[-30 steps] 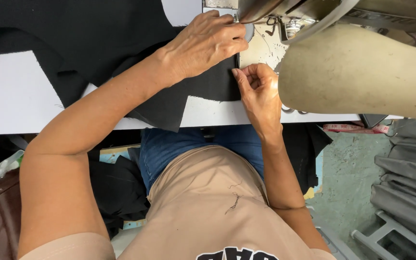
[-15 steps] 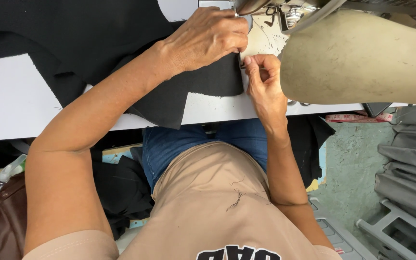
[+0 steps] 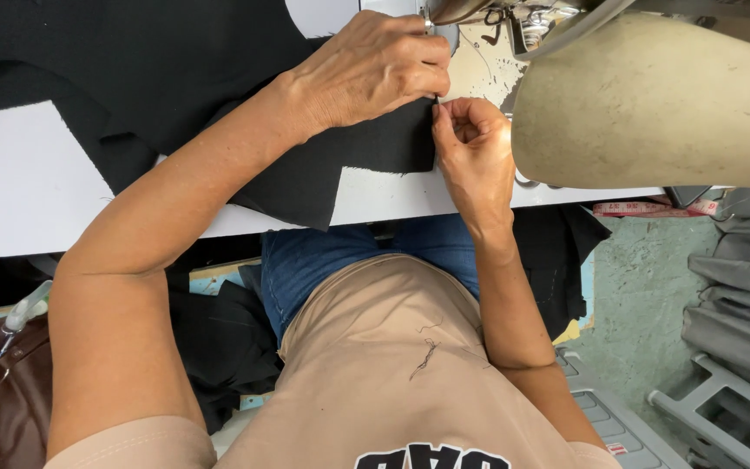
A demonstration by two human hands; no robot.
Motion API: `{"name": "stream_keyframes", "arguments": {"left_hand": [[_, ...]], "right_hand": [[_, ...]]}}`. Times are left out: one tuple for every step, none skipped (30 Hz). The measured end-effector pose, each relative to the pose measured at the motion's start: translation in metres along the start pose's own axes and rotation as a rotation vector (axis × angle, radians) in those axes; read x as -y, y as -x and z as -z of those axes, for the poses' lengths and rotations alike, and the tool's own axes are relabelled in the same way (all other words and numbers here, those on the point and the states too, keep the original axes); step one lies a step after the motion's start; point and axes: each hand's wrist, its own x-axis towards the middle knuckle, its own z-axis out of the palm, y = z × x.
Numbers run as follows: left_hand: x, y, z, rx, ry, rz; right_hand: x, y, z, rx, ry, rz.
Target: The person is aligning fabric pieces, sewing them with an industrial machine, and marking them using a ruler and chalk.
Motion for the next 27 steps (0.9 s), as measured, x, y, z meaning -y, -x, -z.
{"name": "stream_keyframes", "arguments": {"left_hand": [[0.0, 0.0, 0.0, 0.017, -0.06, -0.029], [-0.001, 0.001, 0.0, 0.033, -0.121, -0.059], [0.0, 0.0, -0.001, 0.035, -0.119, -0.06], [0.0, 0.0, -0.001, 0.061, -0.228, -0.103], [0.0, 0.0, -0.001, 0.085, -0.337, -0.146], [0.0, -0.001, -0.001, 0.085, -0.336, -0.147], [0.001, -0.001, 0.0, 0.072, -0.36, -0.18], [0.001, -0.002, 0.0, 0.059, -0.385, -0.213], [0.003, -0.002, -0.002, 0.059, -0.386, -0.214], [0.004, -0.002, -0.003, 0.025, -0.423, -0.245], [0.006, -0.002, -0.005, -0.009, -0.462, -0.276], [0.006, -0.002, -0.006, -0.007, -0.463, -0.275], [0.007, -0.003, -0.007, -0.048, -0.479, -0.297], [0.008, -0.004, -0.008, -0.088, -0.496, -0.319], [0.009, -0.006, -0.004, -0.088, -0.498, -0.32], [0.01, -0.008, -0.001, -0.079, -0.529, -0.329], [0.01, -0.009, 0.002, -0.069, -0.558, -0.337], [0.013, -0.008, 0.002, -0.069, -0.558, -0.338], [0.015, -0.008, 0.002, -0.064, -0.577, -0.309], [0.018, -0.007, 0.002, -0.06, -0.597, -0.281], [0.017, -0.007, 0.002, -0.059, -0.599, -0.283], [0.015, -0.008, 0.002, -0.064, -0.626, -0.273], [0.014, -0.008, 0.002, -0.069, -0.653, -0.263], [0.014, -0.008, 0.002, -0.067, -0.654, -0.265], [0.012, -0.007, 0.002, -0.069, -0.65, -0.255], [0.011, -0.006, 0.002, -0.071, -0.646, -0.244], [0.009, -0.005, 0.003, -0.07, -0.646, -0.243]], "right_hand": [[0.002, 0.001, 0.0, 0.002, 0.009, 0.003], [0.004, 0.002, 0.0, 0.004, 0.019, 0.007], [0.004, 0.003, 0.0, 0.004, 0.018, 0.005], [0.003, 0.003, -0.001, -0.007, 0.027, 0.006], [0.003, 0.004, -0.001, -0.019, 0.037, 0.006], [0.0, 0.004, -0.002, -0.019, 0.037, 0.005], [-0.002, 0.004, -0.002, -0.033, 0.052, 0.056], [-0.005, 0.004, -0.003, -0.047, 0.066, 0.106], [-0.009, 0.004, -0.003, -0.047, 0.065, 0.106], [-0.012, 0.004, -0.003, -0.065, 0.168, 0.198], [-0.016, 0.003, -0.003, -0.081, 0.271, 0.291], [-0.021, 0.002, -0.005, -0.08, 0.27, 0.292], [-0.026, 0.001, -0.007, -0.109, 0.289, 0.368], [-0.03, 0.0, -0.009, -0.137, 0.308, 0.444], [-0.034, -0.001, -0.009, -0.139, 0.307, 0.446], [-0.038, -0.002, -0.01, -0.149, 0.336, 0.501], [-0.043, -0.002, -0.01, -0.158, 0.365, 0.554], [-0.045, -0.003, -0.012, -0.158, 0.364, 0.554], [-0.048, -0.003, -0.013, -0.176, 0.369, 0.608], [-0.05, -0.004, -0.015, -0.193, 0.373, 0.662], [-0.052, -0.004, -0.015, -0.195, 0.371, 0.664], [-0.053, -0.004, -0.016, -0.19, 0.434, 0.656], [-0.055, -0.003, -0.017, -0.185, 0.496, 0.646], [-0.055, -0.004, -0.017, -0.187, 0.494, 0.647], [-0.055, -0.004, -0.017, -0.165, 0.548, 0.644], [-0.056, -0.004, -0.017, -0.144, 0.602, 0.64], [-0.055, -0.004, -0.017, -0.142, 0.601, 0.64]]}}
